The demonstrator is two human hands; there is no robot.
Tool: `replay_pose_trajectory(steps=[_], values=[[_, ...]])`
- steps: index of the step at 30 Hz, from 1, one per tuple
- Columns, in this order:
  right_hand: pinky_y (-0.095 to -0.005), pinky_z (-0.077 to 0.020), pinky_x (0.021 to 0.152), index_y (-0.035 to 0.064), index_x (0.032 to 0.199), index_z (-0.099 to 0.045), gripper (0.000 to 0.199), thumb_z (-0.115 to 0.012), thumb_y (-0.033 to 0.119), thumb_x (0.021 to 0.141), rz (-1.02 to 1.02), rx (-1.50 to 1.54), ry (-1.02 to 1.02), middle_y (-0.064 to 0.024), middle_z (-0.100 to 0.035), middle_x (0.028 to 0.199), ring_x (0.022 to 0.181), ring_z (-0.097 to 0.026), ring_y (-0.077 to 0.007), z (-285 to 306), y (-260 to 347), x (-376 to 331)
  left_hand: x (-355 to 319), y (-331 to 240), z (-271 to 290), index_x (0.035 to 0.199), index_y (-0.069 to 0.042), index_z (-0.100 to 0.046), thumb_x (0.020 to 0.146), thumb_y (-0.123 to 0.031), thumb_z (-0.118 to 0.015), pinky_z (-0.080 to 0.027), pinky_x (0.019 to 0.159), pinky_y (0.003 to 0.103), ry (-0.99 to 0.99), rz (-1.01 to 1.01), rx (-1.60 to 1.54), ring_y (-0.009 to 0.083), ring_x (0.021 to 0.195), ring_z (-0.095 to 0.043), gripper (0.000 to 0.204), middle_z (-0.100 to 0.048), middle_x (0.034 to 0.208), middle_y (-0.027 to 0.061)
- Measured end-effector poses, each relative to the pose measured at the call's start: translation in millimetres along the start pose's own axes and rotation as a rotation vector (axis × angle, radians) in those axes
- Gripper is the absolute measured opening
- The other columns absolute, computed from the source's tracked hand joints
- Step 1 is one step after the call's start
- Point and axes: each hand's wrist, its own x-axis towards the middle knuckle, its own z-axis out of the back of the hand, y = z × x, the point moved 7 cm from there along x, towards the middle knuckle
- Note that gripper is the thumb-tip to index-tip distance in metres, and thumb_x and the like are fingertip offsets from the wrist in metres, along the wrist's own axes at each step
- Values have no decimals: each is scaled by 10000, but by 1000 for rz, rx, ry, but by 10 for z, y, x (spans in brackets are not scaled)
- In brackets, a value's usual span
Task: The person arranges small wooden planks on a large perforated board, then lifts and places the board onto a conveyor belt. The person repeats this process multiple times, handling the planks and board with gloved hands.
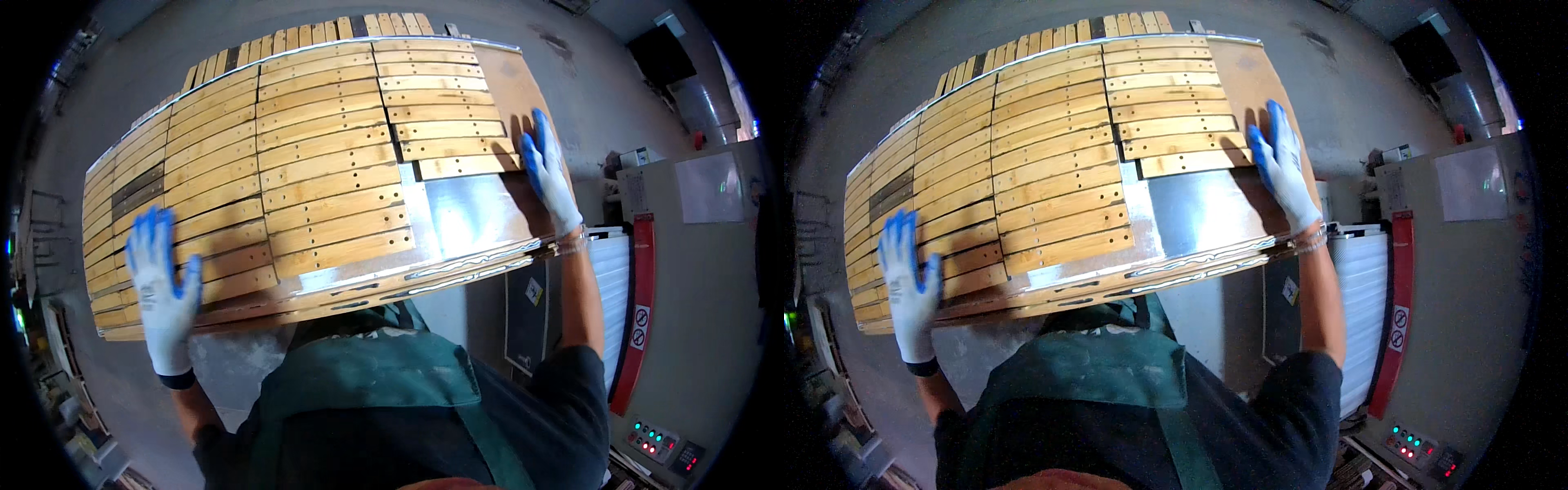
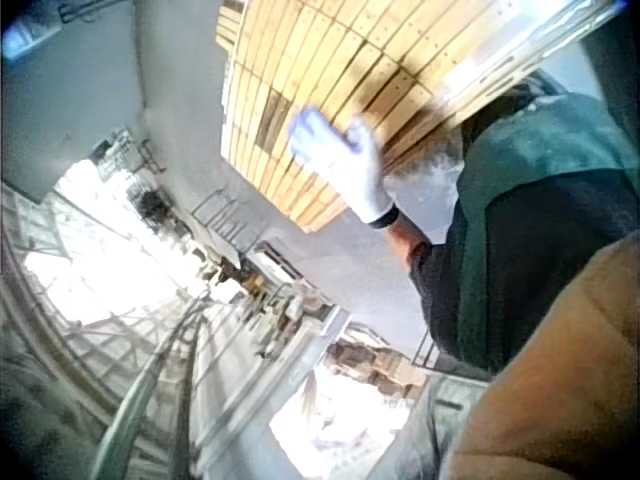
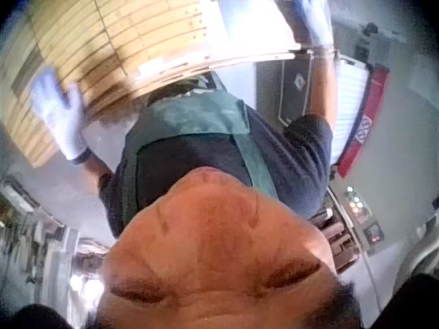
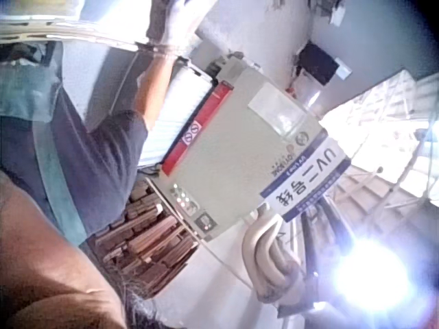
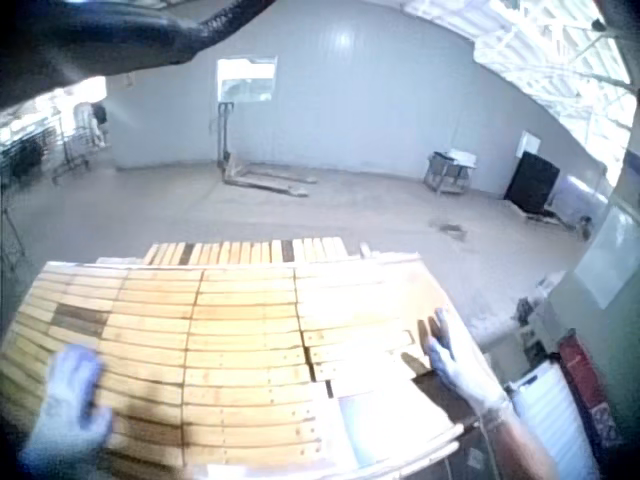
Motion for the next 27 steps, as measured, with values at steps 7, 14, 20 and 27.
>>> replay_pose_trajectory(steps=[7, 14, 20, 27], values=[[-550, -274, 1218, -18, 1561, -412, 868, -594, 613, 994, 283, -456, 40, -323, -409, 1572, 1435, -401, -492, -606, 515, -8, -391, 741, -328, 1627, -156, -401, 1116, -367, -497, -232, 1274, 497, 47, 293, -35, 360, 1564, -294, 561, -378, 1672, 150], [-537, -288, 1221, 1, 1528, -474, 796, -554, 608, 1019, 234, -485, 113, -326, -401, 1583, 1474, -386, -470, -508, 639, 15, -396, 884, -472, 1572, -21, -442, 1118, -326, -508, -275, 1254, 464, -17, 74, 7, 369, 1514, -374, 551, -449, 1615, 193], [-575, -374, 1128, 21, 1374, -610, 631, -801, 322, 854, 283, -165, -678, -219, -574, 1452, 1338, -518, -448, 182, 1176, -1487, -192, 655, -443, 1580, -11, -440, 1170, -367, -279, -333, 1254, 457, -48, 114, -24, 356, 1486, -442, 566, -451, 1615, 220], [-472, -475, 1041, 34, 1143, -690, 292, -731, 172, 889, -527, 99, -301, -182, -659, 1277, 1169, -620, -371, -1084, 589, -3831, -529, -646, 128, 1468, 4, -571, 1152, -449, -356, -497, 1108, 495, -345, -158, -364, 359, 1309, -599, 593, -626, 1425, 224]])
